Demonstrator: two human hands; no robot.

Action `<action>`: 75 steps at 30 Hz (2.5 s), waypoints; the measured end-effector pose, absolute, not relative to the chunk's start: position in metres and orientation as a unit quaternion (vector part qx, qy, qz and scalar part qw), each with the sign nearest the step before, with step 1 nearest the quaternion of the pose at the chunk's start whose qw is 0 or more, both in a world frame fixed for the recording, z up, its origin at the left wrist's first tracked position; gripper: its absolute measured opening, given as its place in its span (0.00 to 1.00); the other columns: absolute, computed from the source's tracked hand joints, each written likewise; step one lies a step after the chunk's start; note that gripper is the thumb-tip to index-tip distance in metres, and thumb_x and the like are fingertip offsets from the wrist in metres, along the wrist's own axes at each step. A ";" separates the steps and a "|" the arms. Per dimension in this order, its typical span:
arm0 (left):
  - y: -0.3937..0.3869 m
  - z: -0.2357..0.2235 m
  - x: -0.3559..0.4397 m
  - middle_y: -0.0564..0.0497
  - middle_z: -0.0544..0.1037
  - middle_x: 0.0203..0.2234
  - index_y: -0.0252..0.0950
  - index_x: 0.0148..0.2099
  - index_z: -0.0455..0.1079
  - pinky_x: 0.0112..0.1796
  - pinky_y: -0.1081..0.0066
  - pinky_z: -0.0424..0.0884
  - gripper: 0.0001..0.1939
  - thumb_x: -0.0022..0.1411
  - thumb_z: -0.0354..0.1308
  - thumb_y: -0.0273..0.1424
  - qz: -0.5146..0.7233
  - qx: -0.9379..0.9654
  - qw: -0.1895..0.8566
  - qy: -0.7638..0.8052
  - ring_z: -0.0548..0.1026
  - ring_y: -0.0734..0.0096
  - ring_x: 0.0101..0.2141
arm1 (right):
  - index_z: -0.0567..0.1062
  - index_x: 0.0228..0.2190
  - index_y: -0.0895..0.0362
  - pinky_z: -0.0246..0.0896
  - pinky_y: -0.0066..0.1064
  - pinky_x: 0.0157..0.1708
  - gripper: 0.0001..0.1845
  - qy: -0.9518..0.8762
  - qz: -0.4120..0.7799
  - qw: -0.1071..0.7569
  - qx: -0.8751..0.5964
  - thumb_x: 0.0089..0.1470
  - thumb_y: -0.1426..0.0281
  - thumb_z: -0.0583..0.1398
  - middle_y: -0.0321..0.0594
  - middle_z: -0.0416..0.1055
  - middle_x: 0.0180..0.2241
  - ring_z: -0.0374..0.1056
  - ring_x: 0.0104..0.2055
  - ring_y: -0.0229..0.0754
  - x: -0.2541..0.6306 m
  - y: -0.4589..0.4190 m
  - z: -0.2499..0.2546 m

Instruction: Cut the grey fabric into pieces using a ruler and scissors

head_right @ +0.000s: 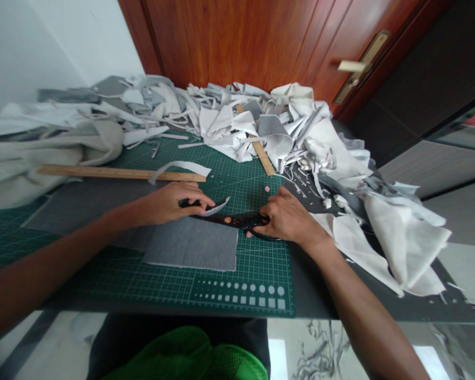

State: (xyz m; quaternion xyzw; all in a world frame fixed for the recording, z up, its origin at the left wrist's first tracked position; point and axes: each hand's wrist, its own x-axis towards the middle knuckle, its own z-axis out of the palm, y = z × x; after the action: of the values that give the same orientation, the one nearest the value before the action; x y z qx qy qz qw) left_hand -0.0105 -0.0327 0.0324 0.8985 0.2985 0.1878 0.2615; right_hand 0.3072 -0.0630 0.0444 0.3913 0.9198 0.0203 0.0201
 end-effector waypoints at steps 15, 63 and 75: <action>-0.036 0.030 -0.006 0.52 0.81 0.32 0.35 0.50 0.73 0.35 0.73 0.66 0.12 0.66 0.63 0.31 0.213 0.855 0.370 0.293 0.76 0.73 0.31 | 0.73 0.19 0.54 0.49 0.41 0.43 0.29 0.901 0.019 0.031 0.432 0.53 0.42 0.61 0.39 0.68 0.21 0.61 0.29 0.43 0.286 -0.076 0.054; -0.021 0.041 -0.040 0.48 0.80 0.41 0.39 0.56 0.76 0.41 0.74 0.65 0.15 0.72 0.54 0.35 0.054 0.914 0.305 0.261 0.76 0.67 0.41 | 0.76 0.22 0.56 0.48 0.39 0.42 0.27 0.908 0.044 0.023 0.415 0.54 0.46 0.63 0.41 0.70 0.23 0.61 0.30 0.43 0.283 -0.075 0.050; -0.024 0.037 -0.030 0.46 0.81 0.44 0.38 0.54 0.76 0.47 0.71 0.63 0.15 0.76 0.49 0.33 0.072 0.938 0.276 0.198 0.76 0.66 0.44 | 0.74 0.19 0.54 0.48 0.40 0.42 0.27 0.913 0.040 0.007 0.405 0.53 0.44 0.63 0.38 0.67 0.22 0.59 0.30 0.43 0.294 -0.071 0.051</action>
State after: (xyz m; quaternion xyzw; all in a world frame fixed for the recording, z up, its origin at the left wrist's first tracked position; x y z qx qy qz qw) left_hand -0.0303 -0.0236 0.0372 0.9376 0.1985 0.0721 0.2764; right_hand 0.2941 -0.0714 0.0509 0.4054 0.9132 0.0403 0.0068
